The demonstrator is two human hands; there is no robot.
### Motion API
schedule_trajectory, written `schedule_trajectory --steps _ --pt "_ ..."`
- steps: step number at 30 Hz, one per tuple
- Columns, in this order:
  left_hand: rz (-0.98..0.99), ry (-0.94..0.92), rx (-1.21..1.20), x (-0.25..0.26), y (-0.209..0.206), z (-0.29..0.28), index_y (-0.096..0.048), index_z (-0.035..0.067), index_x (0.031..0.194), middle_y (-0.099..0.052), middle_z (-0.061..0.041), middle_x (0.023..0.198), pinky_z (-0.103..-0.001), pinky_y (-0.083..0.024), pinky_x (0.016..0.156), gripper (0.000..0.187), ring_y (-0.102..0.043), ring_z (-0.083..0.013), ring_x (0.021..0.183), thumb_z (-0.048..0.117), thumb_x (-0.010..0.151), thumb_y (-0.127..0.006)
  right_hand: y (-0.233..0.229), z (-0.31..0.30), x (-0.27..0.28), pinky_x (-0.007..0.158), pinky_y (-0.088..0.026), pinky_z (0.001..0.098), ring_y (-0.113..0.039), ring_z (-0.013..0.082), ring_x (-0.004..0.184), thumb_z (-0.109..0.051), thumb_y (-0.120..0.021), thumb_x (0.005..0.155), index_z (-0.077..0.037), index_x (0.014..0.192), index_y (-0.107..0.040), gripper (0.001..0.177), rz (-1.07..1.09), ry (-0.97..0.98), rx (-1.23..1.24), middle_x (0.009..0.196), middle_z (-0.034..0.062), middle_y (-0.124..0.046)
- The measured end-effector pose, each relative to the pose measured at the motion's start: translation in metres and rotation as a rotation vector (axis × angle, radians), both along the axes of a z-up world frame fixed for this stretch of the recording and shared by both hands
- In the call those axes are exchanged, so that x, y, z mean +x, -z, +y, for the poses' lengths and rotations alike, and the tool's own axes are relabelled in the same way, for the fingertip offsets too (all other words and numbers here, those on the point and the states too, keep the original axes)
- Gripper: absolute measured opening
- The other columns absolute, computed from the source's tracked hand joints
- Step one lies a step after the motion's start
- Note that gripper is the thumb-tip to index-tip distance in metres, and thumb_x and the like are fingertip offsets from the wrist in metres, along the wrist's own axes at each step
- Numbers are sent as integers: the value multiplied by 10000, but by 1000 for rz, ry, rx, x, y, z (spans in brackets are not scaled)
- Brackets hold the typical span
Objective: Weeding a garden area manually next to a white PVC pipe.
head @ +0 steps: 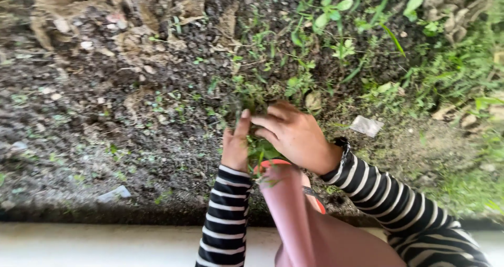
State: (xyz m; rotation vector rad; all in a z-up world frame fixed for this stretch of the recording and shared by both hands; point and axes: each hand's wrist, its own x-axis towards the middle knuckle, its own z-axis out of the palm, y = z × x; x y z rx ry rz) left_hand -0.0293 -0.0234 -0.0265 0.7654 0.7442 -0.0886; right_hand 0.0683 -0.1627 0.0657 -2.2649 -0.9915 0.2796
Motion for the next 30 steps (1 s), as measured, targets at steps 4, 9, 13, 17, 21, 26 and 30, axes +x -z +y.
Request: schedule_trajectory --steps 4,9,13,17,21,26,30 --pt "174 -140 32 4 -3 2 -630 41 1231 -705 -72 1132 -354 -571 820 420 -685 -165 951 342 946 -699 -14 -8 29 762 -562 396 -591 306 974 -238 -804 804 -92 1319 -644 559 -215 96 12 1107 133 -607" --pt "180 -97 40 -12 34 0 -707 6 1183 -717 -62 1161 -311 -551 823 417 -666 -125 960 369 980 -678 52 -34 35 804 -563 416 -589 312 981 -66 -754 770 -79 1236 -702 469 -325 245 4 1136 139 -657" --pt "147 -7 202 -15 38 -5 -670 9 1211 -712 -47 1147 -284 -533 852 499 -667 -127 975 446 972 -643 68 -34 32 816 -602 355 -673 236 955 152 -631 838 -63 1067 -751 337 -109 371 206 1043 88 -708" --pt "207 105 164 -20 32 -13 -705 -102 1079 -714 -139 963 -341 -544 711 590 -647 -160 840 479 1003 -638 44 -27 19 806 -635 292 -745 150 916 238 -492 862 -53 1019 -738 412 144 403 352 1029 76 -730" --pt "201 257 321 -6 -4 -8 -607 25 1212 -734 -43 1130 -220 -544 889 569 -692 -76 1007 553 1013 -533 49 -8 -15 761 -614 287 -708 170 931 214 -549 865 -50 1017 -731 355 151 230 360 1039 78 -707" --pt "-2 -81 -315 -3 -22 -1 -633 -57 1277 -663 -97 997 -320 -542 713 535 -647 -175 833 448 1102 -663 7 4 0 982 -428 459 -512 290 1166 12 -722 776 -71 1099 -742 334 166 -6 200 1249 91 -565" --pt "38 -100 -219 21 -66 11 -625 -4 1261 -735 -94 1083 -340 -604 815 545 -714 -181 922 435 942 -673 6 3 22 1097 -337 488 -434 304 1283 -60 -751 791 -116 1199 -719 412 319 -141 209 1389 101 -473"
